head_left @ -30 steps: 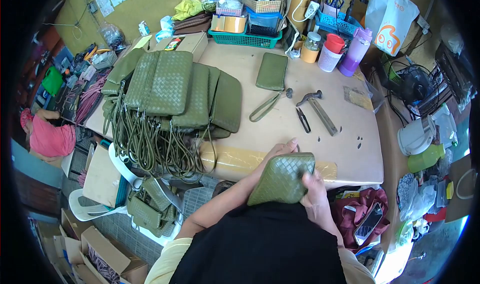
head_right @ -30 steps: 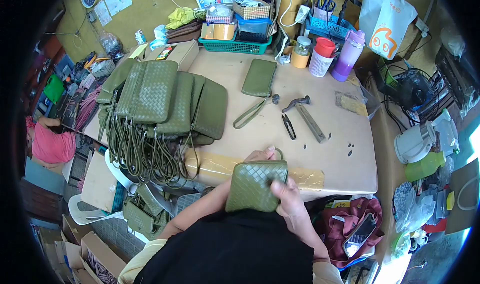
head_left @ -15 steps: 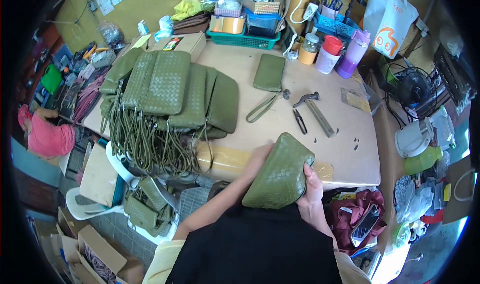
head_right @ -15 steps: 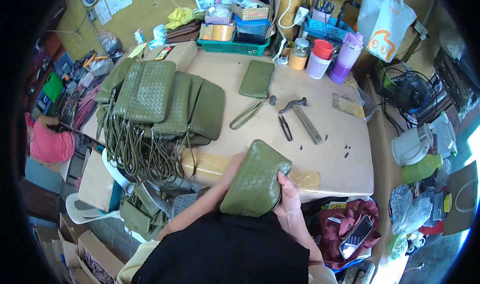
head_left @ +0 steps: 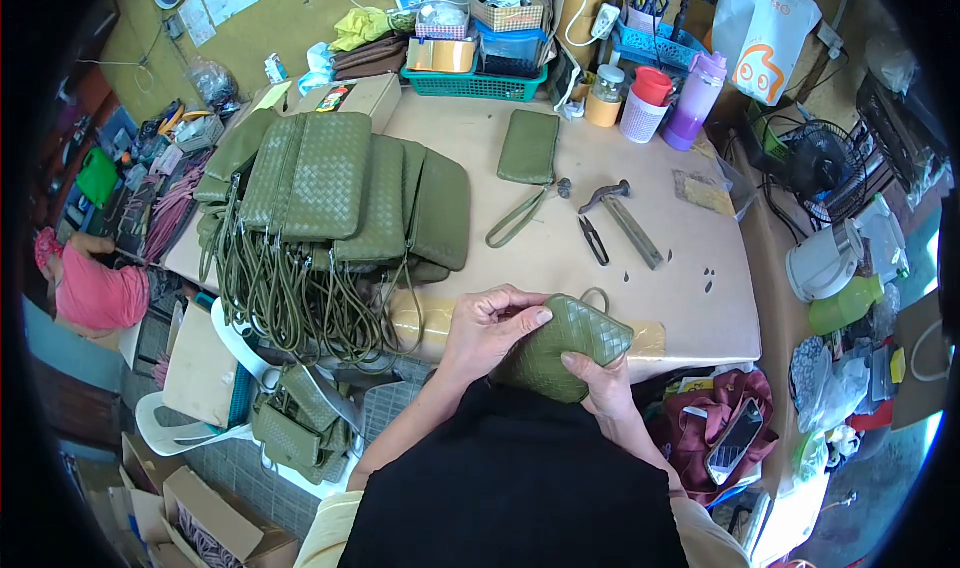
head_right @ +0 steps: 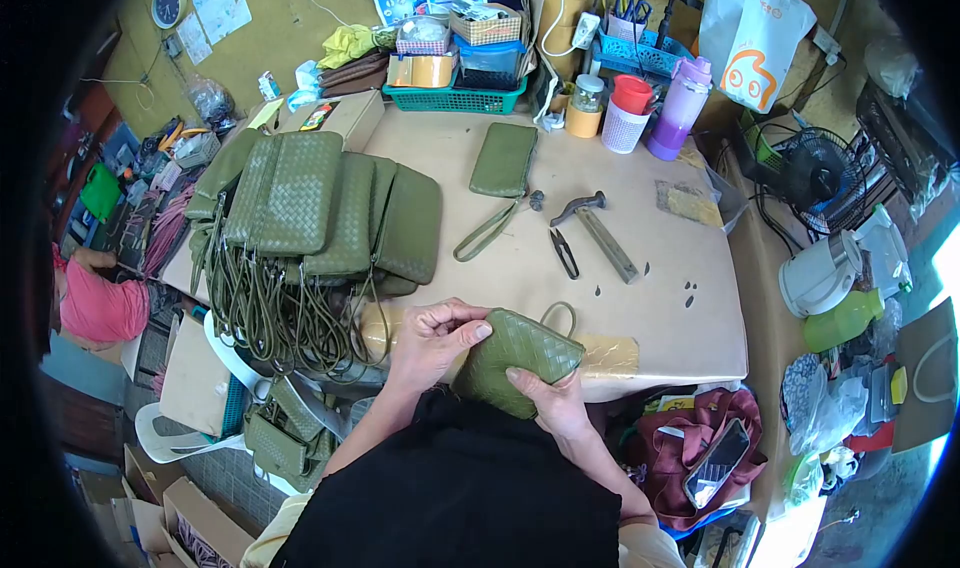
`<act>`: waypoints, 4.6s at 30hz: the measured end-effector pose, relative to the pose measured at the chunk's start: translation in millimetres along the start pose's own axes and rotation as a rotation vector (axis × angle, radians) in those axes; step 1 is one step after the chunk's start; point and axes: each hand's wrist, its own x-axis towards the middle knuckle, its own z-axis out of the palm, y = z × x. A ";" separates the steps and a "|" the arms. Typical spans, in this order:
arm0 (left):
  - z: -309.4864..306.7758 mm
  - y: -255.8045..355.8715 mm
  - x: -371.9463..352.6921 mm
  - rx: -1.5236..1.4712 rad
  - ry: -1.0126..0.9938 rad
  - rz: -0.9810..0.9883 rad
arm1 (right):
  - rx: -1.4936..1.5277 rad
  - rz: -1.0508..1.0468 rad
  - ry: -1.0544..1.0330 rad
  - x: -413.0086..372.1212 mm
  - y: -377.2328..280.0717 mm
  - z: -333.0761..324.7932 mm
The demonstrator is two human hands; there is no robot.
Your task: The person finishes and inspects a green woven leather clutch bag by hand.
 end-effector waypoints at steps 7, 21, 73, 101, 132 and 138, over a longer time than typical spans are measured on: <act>0.8 4.8 -5.2 -0.039 -0.008 0.009 | 0.305 0.102 -0.035 -9.5 -4.6 11.4; -19.7 -22.1 5.3 -0.110 0.198 -0.011 | 0.145 0.134 -0.148 16.0 -19.7 2.2; 4.7 29.5 -23.2 0.873 -0.255 0.429 | -1.409 -0.534 -0.256 17.6 -66.0 30.3; -24.3 -62.9 11.4 1.128 -0.190 0.414 | -1.861 -0.557 -0.205 37.5 9.1 -44.0; -42.2 -30.1 12.0 0.415 -0.036 -0.129 | -1.420 -0.566 -0.287 81.2 1.2 -30.4; -36.8 -24.0 -1.9 0.592 0.070 0.001 | -1.357 -0.604 -0.231 68.9 -25.7 -12.6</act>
